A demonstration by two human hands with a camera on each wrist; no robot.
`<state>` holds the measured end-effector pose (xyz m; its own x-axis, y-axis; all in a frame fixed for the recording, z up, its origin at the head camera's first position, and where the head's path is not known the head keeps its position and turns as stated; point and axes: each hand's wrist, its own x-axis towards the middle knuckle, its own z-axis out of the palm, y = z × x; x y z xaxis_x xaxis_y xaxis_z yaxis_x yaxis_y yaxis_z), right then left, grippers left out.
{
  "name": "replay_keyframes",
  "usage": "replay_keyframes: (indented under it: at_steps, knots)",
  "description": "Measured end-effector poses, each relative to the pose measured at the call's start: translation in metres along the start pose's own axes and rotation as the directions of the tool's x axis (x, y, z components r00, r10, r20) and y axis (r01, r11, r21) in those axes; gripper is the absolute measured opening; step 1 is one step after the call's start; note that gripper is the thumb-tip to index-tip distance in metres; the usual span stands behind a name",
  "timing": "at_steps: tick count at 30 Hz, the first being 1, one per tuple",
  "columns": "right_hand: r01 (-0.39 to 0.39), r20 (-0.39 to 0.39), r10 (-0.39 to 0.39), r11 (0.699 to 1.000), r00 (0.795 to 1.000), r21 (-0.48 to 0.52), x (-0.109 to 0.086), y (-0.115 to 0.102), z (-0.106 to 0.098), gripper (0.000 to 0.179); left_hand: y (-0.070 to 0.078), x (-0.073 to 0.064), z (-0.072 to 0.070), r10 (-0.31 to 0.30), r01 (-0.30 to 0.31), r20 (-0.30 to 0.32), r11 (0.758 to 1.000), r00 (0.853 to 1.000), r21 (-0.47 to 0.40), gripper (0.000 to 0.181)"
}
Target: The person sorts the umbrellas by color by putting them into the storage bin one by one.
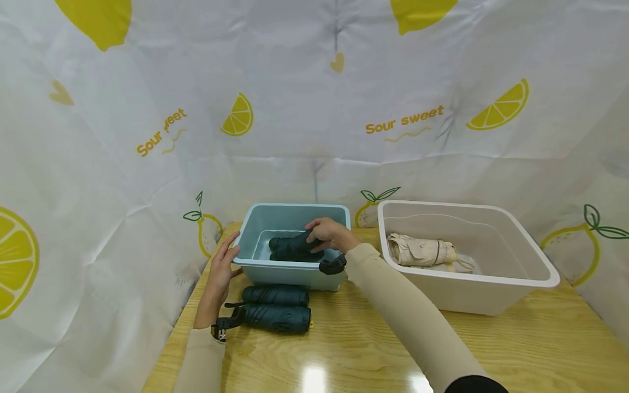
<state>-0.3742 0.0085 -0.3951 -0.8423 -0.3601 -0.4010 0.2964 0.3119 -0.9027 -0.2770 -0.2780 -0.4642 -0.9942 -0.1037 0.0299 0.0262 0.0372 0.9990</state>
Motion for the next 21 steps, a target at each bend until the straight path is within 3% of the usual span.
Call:
replay_keyframes:
  at_steps: [7, 14, 21]
  knots:
    - [-0.046, 0.050, 0.047, 0.999, 0.998, -0.024, -0.006, 0.005, -0.003, 0.048, -0.001, 0.001, -0.001, 0.000, 0.000, 0.004, 1.000, 1.000, 0.002, 0.050]
    - [-0.060, 0.069, 0.068, 0.992, 0.995, -0.115, -0.012, 0.007, -0.002, 0.049, -0.001, 0.000, -0.001, 0.003, -0.003, -0.010, 1.000, 1.000, 0.000, 0.049]
    - [0.041, 0.081, -0.033, 0.994, 0.996, -0.101, -0.022, 0.004, -0.006, 0.046, 0.000, 0.000, 0.000, 0.001, -0.001, 0.008, 1.000, 1.000, -0.004, 0.050]
